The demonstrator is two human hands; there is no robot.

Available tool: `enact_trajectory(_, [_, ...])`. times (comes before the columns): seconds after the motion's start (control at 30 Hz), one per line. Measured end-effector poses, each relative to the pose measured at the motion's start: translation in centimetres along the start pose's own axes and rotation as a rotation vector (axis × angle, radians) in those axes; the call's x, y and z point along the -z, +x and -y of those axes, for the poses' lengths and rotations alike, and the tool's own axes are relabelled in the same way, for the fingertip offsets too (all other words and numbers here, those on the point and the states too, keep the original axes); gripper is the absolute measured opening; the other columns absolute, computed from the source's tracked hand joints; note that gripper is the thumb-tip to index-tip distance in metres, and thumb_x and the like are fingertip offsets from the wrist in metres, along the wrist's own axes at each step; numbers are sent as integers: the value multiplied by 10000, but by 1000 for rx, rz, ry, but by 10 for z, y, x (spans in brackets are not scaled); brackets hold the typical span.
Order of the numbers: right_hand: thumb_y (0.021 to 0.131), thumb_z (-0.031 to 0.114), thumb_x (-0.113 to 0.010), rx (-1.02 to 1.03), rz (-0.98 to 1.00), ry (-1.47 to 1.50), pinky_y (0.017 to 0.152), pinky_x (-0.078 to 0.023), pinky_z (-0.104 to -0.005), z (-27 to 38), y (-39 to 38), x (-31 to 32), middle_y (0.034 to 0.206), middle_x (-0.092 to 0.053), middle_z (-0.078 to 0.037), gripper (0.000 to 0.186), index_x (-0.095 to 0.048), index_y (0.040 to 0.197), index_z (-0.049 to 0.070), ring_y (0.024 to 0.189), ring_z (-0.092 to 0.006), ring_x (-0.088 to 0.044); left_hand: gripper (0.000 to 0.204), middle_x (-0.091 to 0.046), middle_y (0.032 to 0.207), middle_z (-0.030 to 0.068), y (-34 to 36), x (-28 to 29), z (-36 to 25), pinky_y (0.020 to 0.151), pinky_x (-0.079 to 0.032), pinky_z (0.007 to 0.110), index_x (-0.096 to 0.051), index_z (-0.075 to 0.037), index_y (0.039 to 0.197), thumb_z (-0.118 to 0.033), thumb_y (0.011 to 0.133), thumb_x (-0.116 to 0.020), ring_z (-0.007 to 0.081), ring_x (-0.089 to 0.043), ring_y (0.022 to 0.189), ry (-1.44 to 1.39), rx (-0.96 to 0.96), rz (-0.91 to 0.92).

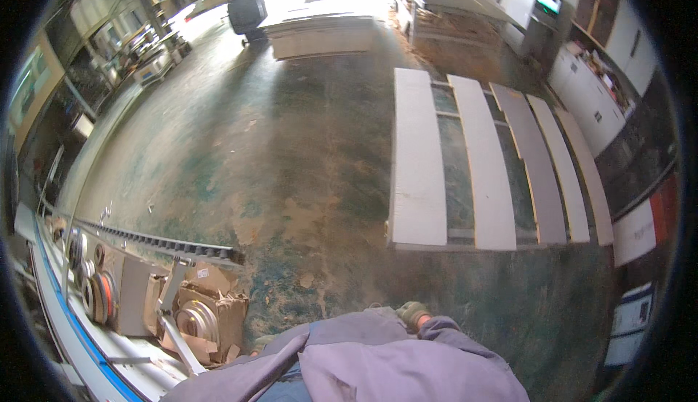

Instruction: The person repeatedly picks up white rectangular panels from a floor stack, carries them to an edge banding machine, and feeds them through the machine. After processing, the person returns to the stack to retrieve the next panel. The cycle continues for multiple panels.

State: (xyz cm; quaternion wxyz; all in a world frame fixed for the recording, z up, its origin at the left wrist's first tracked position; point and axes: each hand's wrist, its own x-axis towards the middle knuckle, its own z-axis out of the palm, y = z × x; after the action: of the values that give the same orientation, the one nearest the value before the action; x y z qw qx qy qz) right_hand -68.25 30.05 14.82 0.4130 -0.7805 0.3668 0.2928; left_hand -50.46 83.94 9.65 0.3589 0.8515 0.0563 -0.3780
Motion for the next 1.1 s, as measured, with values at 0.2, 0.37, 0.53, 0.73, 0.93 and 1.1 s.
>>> enact_trajectory(0.2, [959, 354, -590, 82, -191, -424, 989, -525, -443, -154, 8, 43, 1188, -735, -140, 344, -753, 1169, 135, 1166, -328, -674, 519, -756, 1105, 147, 42, -35, -109, 875, -552, 399, -757, -73, 1166, -470, 832, -767, 309, -724, 982, 227, -275, 63])
enact_trajectory(0.37, [913, 250, -661, -69, -178, -384, 909, -572, -449, -250, -5, 9, 1133, -755, -102, 220, -756, 1097, 175, 1105, -306, -712, 493, -765, 993, 176, 69, -44, -222, 797, -550, 390, -766, -36, 1108, -450, 842, -740, 279, -727, 886, 372, -350, 162])
enact_trajectory(0.53, [901, 395, -668, -71, -94, -497, 918, -562, -468, -202, -59, -51, 1200, -739, -115, 342, -745, 1157, 182, 1148, -319, -698, 379, -762, 903, 146, 132, -45, -262, 731, -548, 381, -771, -17, 1048, -347, 871, -713, 225, -711, 806, 354, -343, 266])
enact_trajectory(0.73, [939, 411, -606, -356, -47, -108, 923, -551, -468, -221, -143, -130, 1169, -745, -109, 354, -760, 1156, 177, 1123, -315, -699, 401, -758, 886, 136, 156, -141, -362, 701, -551, 375, -764, -13, 1091, -350, 885, -701, 203, -707, 760, 350, -351, 465])
enact_trajectory(0.93, [933, 430, -620, -507, -196, 260, 918, -542, -460, -218, -164, -142, 1136, -750, -112, 367, -764, 1137, 160, 1101, -312, -699, 430, -742, 797, 125, 202, -184, -362, 650, -538, 397, -770, 8, 1020, -396, 879, -719, 222, -684, 677, 589, -402, 589])
enact_trajectory(1.1, [928, 446, -632, -611, -246, 483, 914, -535, -454, -257, -174, -162, 1109, -754, -115, 381, -768, 1120, 146, 1083, -309, -698, 451, -709, 737, 102, 127, -236, -429, 607, -510, 390, -774, 20, 948, -422, 874, -733, 188, -639, 642, 783, -453, 606])
